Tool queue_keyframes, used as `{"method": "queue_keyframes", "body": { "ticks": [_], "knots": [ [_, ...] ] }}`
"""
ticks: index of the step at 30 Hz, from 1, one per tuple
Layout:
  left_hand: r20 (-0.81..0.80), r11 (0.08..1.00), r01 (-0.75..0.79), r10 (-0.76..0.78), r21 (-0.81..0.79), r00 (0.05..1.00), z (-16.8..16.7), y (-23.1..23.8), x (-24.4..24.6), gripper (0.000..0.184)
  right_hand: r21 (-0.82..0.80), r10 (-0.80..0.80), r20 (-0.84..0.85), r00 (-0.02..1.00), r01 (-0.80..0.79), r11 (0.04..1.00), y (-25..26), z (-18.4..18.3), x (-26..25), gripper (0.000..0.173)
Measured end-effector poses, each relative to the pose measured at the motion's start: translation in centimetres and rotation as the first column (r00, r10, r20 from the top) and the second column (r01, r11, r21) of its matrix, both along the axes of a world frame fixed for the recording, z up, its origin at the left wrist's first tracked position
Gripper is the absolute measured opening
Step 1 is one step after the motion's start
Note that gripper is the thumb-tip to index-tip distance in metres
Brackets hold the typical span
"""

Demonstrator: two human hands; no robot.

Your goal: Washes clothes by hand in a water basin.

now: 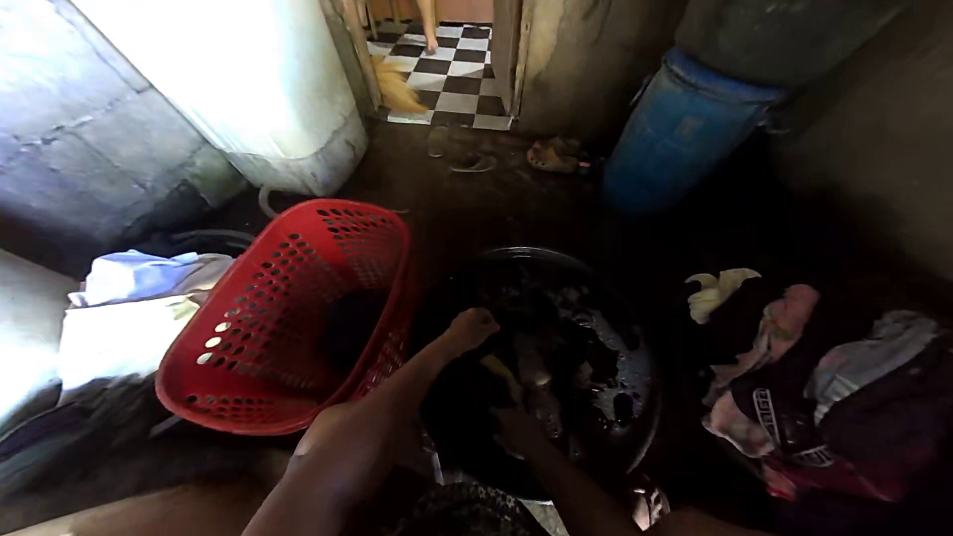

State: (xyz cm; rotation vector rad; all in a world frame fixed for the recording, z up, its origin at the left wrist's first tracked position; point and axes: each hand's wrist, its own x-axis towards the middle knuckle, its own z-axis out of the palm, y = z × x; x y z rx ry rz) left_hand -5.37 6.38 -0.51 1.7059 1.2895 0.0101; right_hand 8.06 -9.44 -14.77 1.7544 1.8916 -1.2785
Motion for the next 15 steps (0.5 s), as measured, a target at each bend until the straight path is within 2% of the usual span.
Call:
{"method": "queue_keyframes", "body": {
  "ticks": [4,8,10,11,13,15],
  "knots": [
    [-0.266,0.973,0.226,-0.207,0.043,0.941,-0.2,0.1,0.3,0.040,-0.049,-0.124,0.165,0.978,0.134,0.990,0.9,-1.2,4.7,0.064],
    [-0.479,0.889,0.457,-0.417,-0.036,0.772,-0.8,-1.1,1.0,0.045,-0.038,-0.371,0.191,0.909,0.384,0.922,3.5,2.5,7.1,0.053],
    [-0.501,0.865,0.497,-0.462,-0.070,0.732,-1.3,-1.7,1.1,0.044,-0.020,-0.471,0.066,0.879,0.473,0.881,5.5,4.2,8.0,0.056],
    [-0.499,0.857,0.509,-0.478,-0.082,0.723,-1.6,-1.8,1.2,0.043,-0.015,-0.472,-0.014,0.881,0.472,0.881,6.5,5.4,8.3,0.056],
    [-0.487,0.843,0.529,-0.503,-0.095,0.714,-2.0,-2.1,1.4,0.045,0.034,-0.456,-0.143,0.879,0.464,0.885,7.7,9.0,8.5,0.046],
    [-0.416,0.848,0.525,-0.505,-0.074,0.756,-2.6,-2.3,1.5,0.051,0.122,-0.418,-0.269,0.868,0.461,0.879,8.1,12.6,8.3,0.035]
  ]
}}
